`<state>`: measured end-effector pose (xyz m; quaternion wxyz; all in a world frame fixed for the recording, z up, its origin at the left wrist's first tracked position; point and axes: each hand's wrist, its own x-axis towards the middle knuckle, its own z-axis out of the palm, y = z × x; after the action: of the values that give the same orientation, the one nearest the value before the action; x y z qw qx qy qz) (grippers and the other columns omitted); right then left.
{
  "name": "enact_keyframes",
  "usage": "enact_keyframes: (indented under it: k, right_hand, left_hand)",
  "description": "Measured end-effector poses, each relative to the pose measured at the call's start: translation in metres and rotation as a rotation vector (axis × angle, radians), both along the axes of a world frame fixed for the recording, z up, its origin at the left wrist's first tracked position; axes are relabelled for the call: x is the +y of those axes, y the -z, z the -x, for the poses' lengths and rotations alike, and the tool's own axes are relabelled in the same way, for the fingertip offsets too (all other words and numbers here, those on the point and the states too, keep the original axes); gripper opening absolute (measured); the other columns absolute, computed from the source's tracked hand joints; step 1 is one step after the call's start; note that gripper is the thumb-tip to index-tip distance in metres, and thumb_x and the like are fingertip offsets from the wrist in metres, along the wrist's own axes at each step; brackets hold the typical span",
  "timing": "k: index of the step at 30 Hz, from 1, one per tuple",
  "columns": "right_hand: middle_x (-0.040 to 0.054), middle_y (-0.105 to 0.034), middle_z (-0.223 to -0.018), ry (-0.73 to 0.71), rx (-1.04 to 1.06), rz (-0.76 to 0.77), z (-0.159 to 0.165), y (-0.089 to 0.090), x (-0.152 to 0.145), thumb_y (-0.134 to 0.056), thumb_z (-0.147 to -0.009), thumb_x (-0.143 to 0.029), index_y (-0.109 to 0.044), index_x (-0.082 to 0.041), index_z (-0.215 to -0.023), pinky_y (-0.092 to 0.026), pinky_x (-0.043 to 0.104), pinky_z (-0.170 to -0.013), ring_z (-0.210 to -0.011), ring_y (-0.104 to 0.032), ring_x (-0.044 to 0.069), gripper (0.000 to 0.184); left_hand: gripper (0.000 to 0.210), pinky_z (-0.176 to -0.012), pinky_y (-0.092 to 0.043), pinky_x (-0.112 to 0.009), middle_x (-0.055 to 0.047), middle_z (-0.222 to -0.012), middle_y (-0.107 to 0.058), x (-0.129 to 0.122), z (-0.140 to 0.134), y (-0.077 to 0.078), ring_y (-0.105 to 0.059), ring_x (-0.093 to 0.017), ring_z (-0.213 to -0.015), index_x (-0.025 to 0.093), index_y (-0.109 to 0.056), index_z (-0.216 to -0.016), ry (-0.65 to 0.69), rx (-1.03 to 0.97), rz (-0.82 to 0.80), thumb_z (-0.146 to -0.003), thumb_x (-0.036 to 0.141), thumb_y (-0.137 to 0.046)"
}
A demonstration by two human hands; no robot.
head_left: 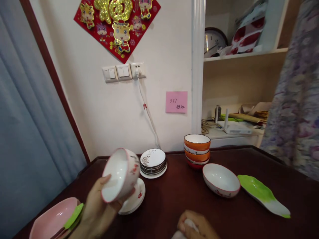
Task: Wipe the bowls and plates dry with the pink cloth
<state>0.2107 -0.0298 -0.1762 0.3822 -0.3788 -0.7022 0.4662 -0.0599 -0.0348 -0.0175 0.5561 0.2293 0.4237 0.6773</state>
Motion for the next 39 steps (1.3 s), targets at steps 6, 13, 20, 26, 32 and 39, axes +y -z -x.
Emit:
enact_keyframes:
  k: [6, 13, 20, 26, 32, 39]
  right_hand:
    - [0.0013, -0.069, -0.074, 0.463, 0.832, 0.510, -0.025, -0.054, 0.009, -0.060, -0.079, -0.059, -0.063, -0.020, -0.099, -0.051, 0.028, -0.060, -0.066, -0.066, 0.019, 0.044]
    - [0.0046, -0.063, -0.123, 0.572, 0.659, 0.053, -0.017, -0.077, 0.019, -0.062, -0.083, -0.045, -0.053, -0.026, -0.124, -0.051, 0.035, -0.091, -0.107, -0.062, 0.022, 0.046]
    - [0.0083, -0.043, -0.148, 0.093, -0.498, -0.654, 0.026, -0.062, 0.022, -0.055, -0.090, -0.031, -0.060, -0.027, -0.125, -0.024, 0.064, -0.109, -0.142, -0.020, 0.040, 0.036]
    - [0.0187, -0.054, -0.136, 0.018, -0.752, -0.475, 0.035, -0.066, 0.020, -0.049, -0.088, -0.016, -0.060, -0.015, -0.128, -0.050, 0.048, -0.095, -0.121, -0.054, 0.035, 0.041]
    - [0.0173, -0.015, -0.159, -0.075, -0.509, -0.286, 0.044, -0.051, 0.030, -0.040, -0.089, -0.010, -0.026, -0.012, -0.150, -0.029, 0.045, -0.114, -0.145, -0.018, 0.027, 0.062]
    - [0.0113, -0.060, -0.126, -0.424, -0.611, -0.445, 0.027, -0.064, 0.037, -0.072, -0.073, -0.036, -0.066, -0.019, -0.116, -0.044, 0.042, -0.101, -0.118, -0.051, 0.030, 0.047]
  left_hand:
    - [0.059, -0.084, -0.057, -0.049, -0.014, -0.115, -0.070, 0.000, -0.072, 0.035, -0.065, -0.034, -0.108, 0.018, -0.052, -0.129, 0.173, -0.005, 0.164, -0.074, 0.024, -0.071]
    - [0.070, -0.094, -0.049, -0.048, -0.014, -0.133, -0.060, 0.006, -0.088, 0.090, -0.051, -0.033, -0.126, 0.024, -0.037, -0.141, 0.419, -0.092, 0.172, -0.080, 0.049, -0.063]
    - [0.076, -0.100, -0.042, -0.047, -0.013, -0.134, -0.059, 0.021, -0.077, 0.134, -0.051, -0.031, -0.127, 0.034, -0.034, -0.142, 0.440, -0.147, -0.085, -0.076, 0.044, -0.070]
    - [0.070, -0.106, -0.036, -0.047, -0.014, -0.138, -0.056, 0.023, -0.076, 0.141, -0.046, -0.033, -0.131, 0.030, -0.045, -0.136, 0.377, -0.120, -0.096, -0.073, 0.043, -0.073]
    - [0.076, -0.111, -0.030, -0.043, -0.013, -0.143, -0.051, 0.019, -0.079, 0.132, -0.040, -0.033, -0.135, 0.029, -0.047, -0.134, 0.334, 0.021, -0.115, -0.067, 0.048, -0.076]
    - [0.090, -0.109, -0.032, -0.048, -0.015, -0.135, -0.056, 0.016, -0.078, 0.130, -0.045, -0.035, -0.130, 0.028, -0.034, -0.142, 0.391, -0.023, -0.082, -0.066, 0.051, -0.076]
